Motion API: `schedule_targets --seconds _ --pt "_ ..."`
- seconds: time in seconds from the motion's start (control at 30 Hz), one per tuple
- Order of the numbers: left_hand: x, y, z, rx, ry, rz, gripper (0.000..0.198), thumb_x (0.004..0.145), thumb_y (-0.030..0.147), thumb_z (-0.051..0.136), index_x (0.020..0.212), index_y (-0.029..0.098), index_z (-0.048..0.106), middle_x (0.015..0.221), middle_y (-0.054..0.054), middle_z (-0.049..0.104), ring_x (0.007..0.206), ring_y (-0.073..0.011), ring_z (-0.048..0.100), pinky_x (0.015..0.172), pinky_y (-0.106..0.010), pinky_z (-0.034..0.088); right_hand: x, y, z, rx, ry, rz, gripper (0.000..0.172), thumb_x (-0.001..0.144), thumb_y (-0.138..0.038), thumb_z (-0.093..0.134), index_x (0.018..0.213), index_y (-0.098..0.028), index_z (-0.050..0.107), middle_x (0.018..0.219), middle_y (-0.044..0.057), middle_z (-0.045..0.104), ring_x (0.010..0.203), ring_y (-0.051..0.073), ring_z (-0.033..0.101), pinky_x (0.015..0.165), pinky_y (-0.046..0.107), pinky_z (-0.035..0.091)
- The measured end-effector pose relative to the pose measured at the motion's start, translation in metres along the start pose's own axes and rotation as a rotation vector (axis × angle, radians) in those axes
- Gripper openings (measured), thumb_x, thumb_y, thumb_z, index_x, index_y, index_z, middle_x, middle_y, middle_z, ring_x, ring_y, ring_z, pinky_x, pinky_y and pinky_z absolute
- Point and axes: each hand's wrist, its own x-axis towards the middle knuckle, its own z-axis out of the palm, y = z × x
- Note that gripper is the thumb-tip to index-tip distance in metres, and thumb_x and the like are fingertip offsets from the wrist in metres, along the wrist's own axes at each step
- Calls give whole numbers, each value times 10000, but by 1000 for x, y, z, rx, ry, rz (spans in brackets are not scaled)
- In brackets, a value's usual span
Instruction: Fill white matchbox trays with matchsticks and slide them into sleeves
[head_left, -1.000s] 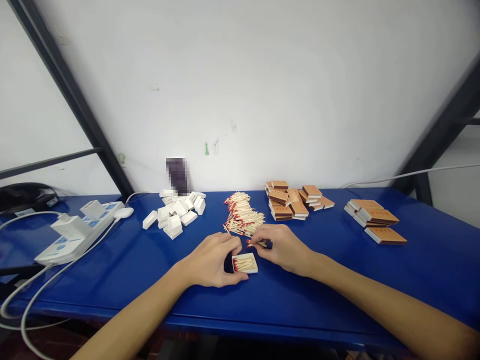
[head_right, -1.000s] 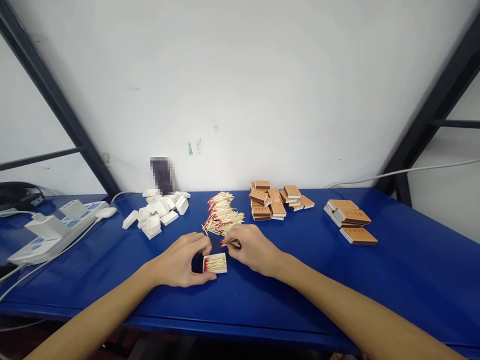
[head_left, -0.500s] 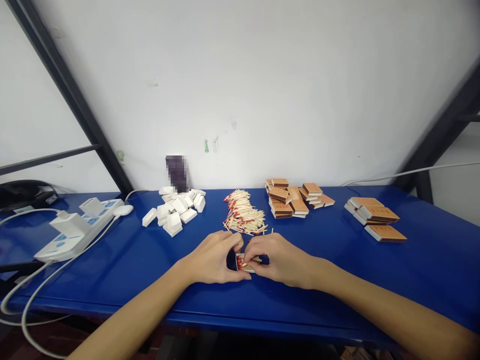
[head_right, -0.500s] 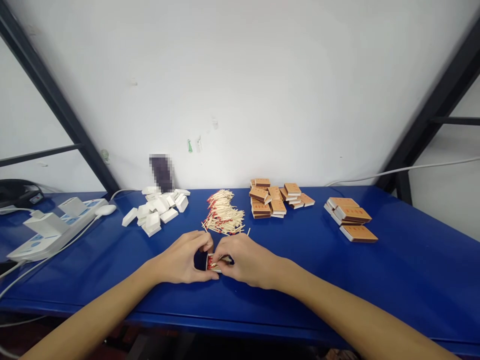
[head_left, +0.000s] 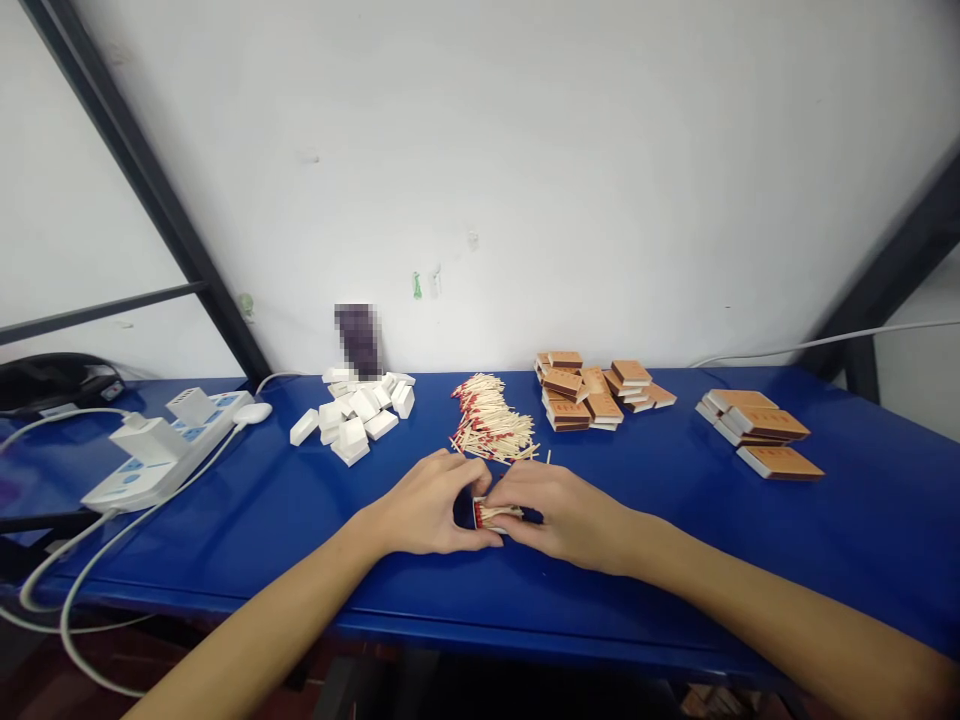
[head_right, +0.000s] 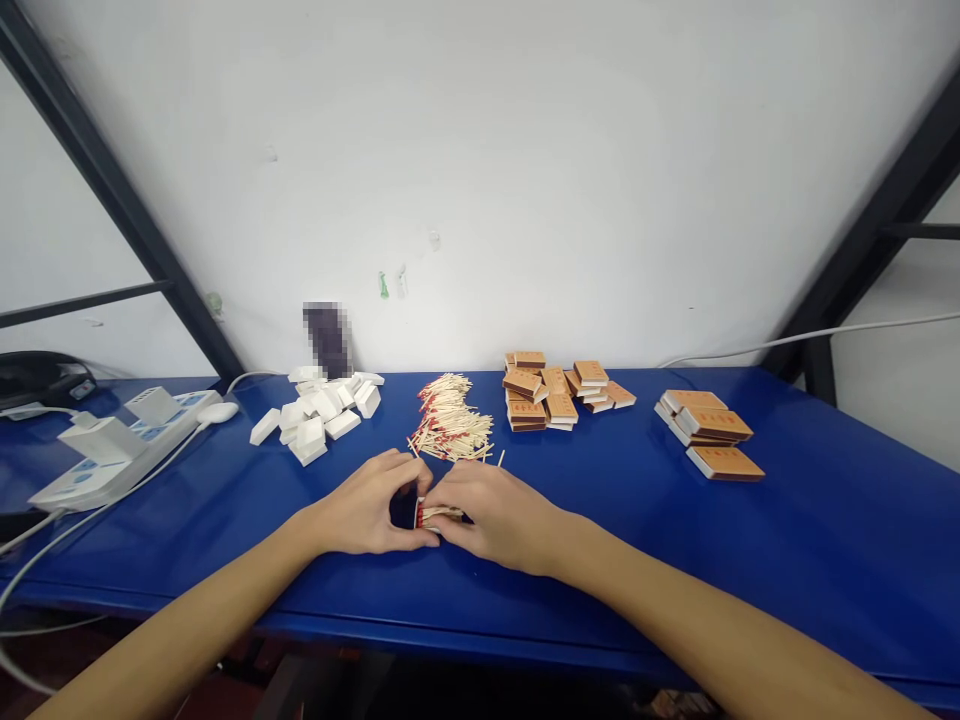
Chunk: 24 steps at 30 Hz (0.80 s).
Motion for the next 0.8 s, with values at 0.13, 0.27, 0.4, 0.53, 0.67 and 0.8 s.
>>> schedule_targets --seconds 0.13,0.27,0.4,0.53,0.67,0.8 --pt "-1 0 0 14 1 30 416 763 512 733 968 210 533 864 8 611 790 -170 557 774 -301 387 2 4 -15 -109 157 86 186 937 -181 517 844 -162 677 763 35 666 706 145 574 667 264 426" --pt "-3 1 -2 41 -30 90 432 789 496 704 1090 216 569 904 -18 640 828 -195 588 804 -318 400 0 16 -24 -235 55 253 157 912 -167 522 854 -165 668 801 49 667 762 177 585 690 293 424" --pt "-3 2 -6 69 -70 131 440 830 435 655 1200 210 575 959 -49 647 855 -207 600 810 -319 418 -3 24 -22 -281 -108 297 112 896 -217 571 886 -164 669 861 64 655 816 198 590 717 311 430" --pt "-2 3 -10 124 -143 167 418 919 409 556 1306 252 558 911 -37 607 781 -179 582 746 -298 420 -4 25 -18 -269 -145 283 121 917 -188 541 859 -171 646 886 59 640 818 185 583 724 301 430" --pt "-1 7 -11 147 -184 179 359 962 407 502 1287 275 581 894 -26 575 731 -154 560 716 -281 419 -4 25 -17 -301 -175 234 155 946 -154 477 845 -176 593 883 52 626 794 176 564 707 296 425" --pt "-3 6 -9 136 -162 159 351 930 434 555 1223 245 588 913 -28 592 762 -164 575 724 -284 419 -4 26 -19 -382 -178 210 158 964 -156 441 861 -173 560 897 60 624 783 180 560 704 304 419"
